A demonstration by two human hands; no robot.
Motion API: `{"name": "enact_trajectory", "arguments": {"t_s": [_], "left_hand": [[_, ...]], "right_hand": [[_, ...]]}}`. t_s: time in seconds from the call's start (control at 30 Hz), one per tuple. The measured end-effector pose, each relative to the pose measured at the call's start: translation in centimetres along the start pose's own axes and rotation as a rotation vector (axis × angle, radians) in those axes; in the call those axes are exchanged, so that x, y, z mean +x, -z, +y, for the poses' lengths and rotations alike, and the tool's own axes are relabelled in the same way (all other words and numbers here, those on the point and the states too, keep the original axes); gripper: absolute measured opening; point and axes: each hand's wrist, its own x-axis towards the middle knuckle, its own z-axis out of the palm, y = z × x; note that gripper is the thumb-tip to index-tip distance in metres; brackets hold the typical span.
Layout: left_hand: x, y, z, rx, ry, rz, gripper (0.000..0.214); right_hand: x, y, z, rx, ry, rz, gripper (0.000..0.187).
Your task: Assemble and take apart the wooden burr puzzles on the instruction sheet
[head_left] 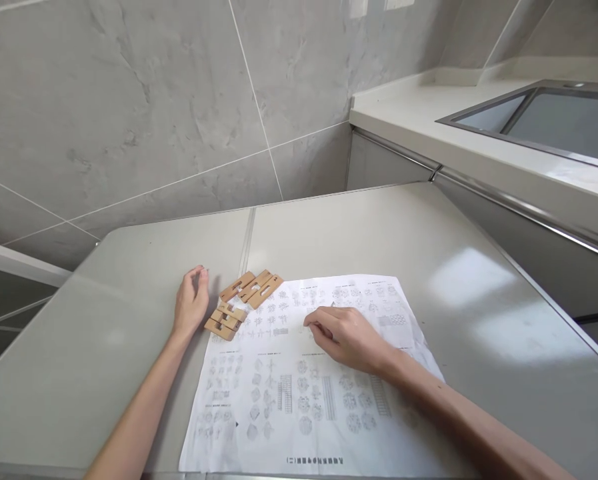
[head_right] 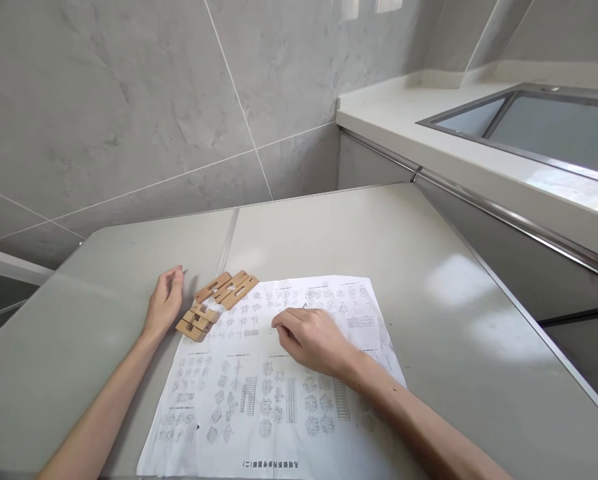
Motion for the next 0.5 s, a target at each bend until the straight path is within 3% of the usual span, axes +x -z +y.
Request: {"name": "enact_trajectory", "arguments": {"t_s": [0.2, 0.5], "left_hand": [[0.99, -0.37, -0.35, 0.004, -0.03, 0.001, 0.044], [0.56, -0.05, -0.6, 0.001, -0.072, -0.017, 0.042]], "right_hand": [[0.08, 0.17, 0.72, -0.045, -0.036, 0.03, 0.02], [0.37, -0.05, 0.14, -0.061, -0.052, -0.014, 0.019]]}}
